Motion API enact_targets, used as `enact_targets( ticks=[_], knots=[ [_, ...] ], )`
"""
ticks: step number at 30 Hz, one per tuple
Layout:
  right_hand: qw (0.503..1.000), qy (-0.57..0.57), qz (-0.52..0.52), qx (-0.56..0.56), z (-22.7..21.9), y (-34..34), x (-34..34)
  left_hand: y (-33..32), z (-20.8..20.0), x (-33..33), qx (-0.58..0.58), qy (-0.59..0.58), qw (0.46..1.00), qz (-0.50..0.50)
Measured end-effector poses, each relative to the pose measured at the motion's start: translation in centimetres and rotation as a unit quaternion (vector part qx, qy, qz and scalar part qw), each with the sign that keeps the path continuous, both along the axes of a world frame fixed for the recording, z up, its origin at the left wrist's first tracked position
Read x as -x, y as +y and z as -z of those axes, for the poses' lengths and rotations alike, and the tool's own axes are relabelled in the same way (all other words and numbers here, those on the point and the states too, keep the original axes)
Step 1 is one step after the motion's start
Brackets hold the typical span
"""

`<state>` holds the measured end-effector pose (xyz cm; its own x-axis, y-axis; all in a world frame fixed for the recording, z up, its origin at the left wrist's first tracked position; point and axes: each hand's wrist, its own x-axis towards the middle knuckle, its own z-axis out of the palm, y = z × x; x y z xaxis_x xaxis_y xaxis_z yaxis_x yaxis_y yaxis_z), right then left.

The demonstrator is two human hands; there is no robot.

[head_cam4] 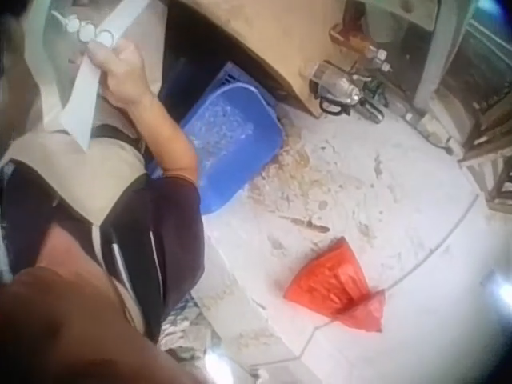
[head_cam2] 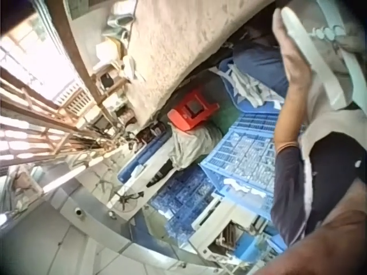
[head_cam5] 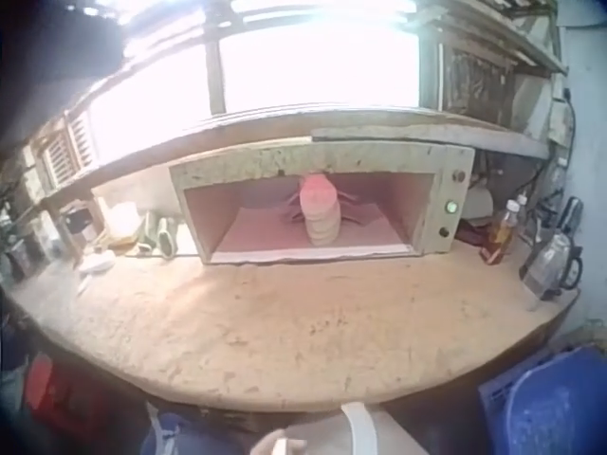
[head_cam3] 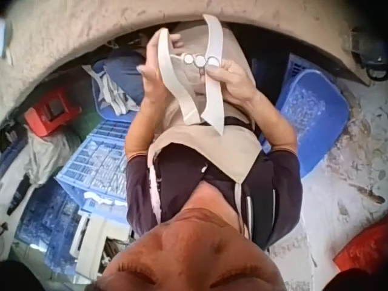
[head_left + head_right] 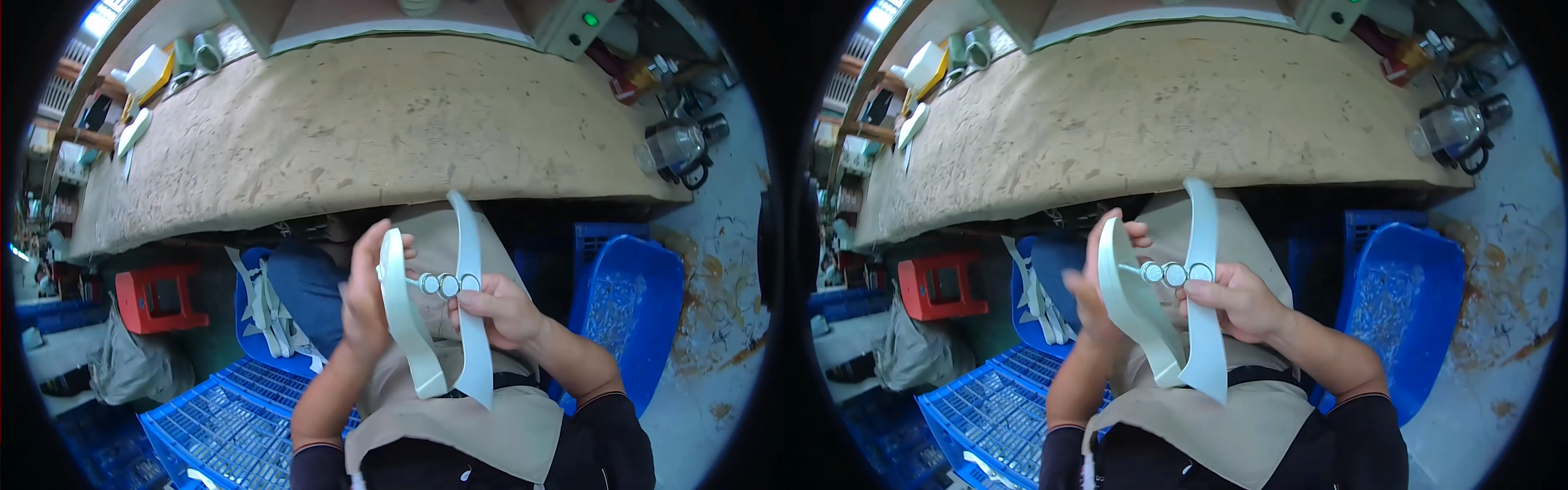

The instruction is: Assembling shoe components by applying heat and attaching soles.

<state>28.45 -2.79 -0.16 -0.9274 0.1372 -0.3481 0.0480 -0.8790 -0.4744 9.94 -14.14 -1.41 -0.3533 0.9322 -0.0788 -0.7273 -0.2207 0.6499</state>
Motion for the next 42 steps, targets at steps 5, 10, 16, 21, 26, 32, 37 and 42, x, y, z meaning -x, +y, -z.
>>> enact_targets(
  ticks=[5, 10, 16, 21, 26, 32, 37, 42],
  knots=[
    [0.989, -0.129, 0.073, -0.021, -0.3, -0.9, -1.5, -0.4, 1.4, -3.7, 0.181, 0.248, 0.949, 0.066],
    [0.967, -0.2, 0.159, 0.001, 2.1, -0.3, -1.3, 2.2, 2.9, -4.2, 0.236, 0.108, 0.959, 0.112],
    [0.954, -0.209, 0.206, 0.057, 3.4, 0.2, -0.9, 1.0, 7.8, -4.5, 0.255, 0.408, 0.877, -0.006],
    [0.958, -0.209, 0.189, 0.056, 3.7, 0.5, -0.6, -2.9, 0.9, -3.8, 0.335, 0.274, 0.901, 0.008],
    [0.949, -0.259, 0.176, -0.035, 2.8, -0.5, 1.1, -2.3, 0.3, -3.6, 0.374, 0.202, 0.905, 0.009],
    [0.939, -0.269, 0.161, -0.143, 3.4, -0.8, 1.0, -1.8, 0.9, -3.5, 0.378, 0.182, 0.907, 0.025],
    [0.933, -0.285, 0.166, -0.143, 3.4, -0.9, 1.2, -1.8, 1.7, -3.4, 0.382, 0.175, 0.906, 0.04],
    [0.931, -0.3, 0.136, -0.156, 3.5, -0.3, 0.9, -1.7, 2.2, -3.3, 0.383, 0.174, 0.906, 0.052]
  ],
)
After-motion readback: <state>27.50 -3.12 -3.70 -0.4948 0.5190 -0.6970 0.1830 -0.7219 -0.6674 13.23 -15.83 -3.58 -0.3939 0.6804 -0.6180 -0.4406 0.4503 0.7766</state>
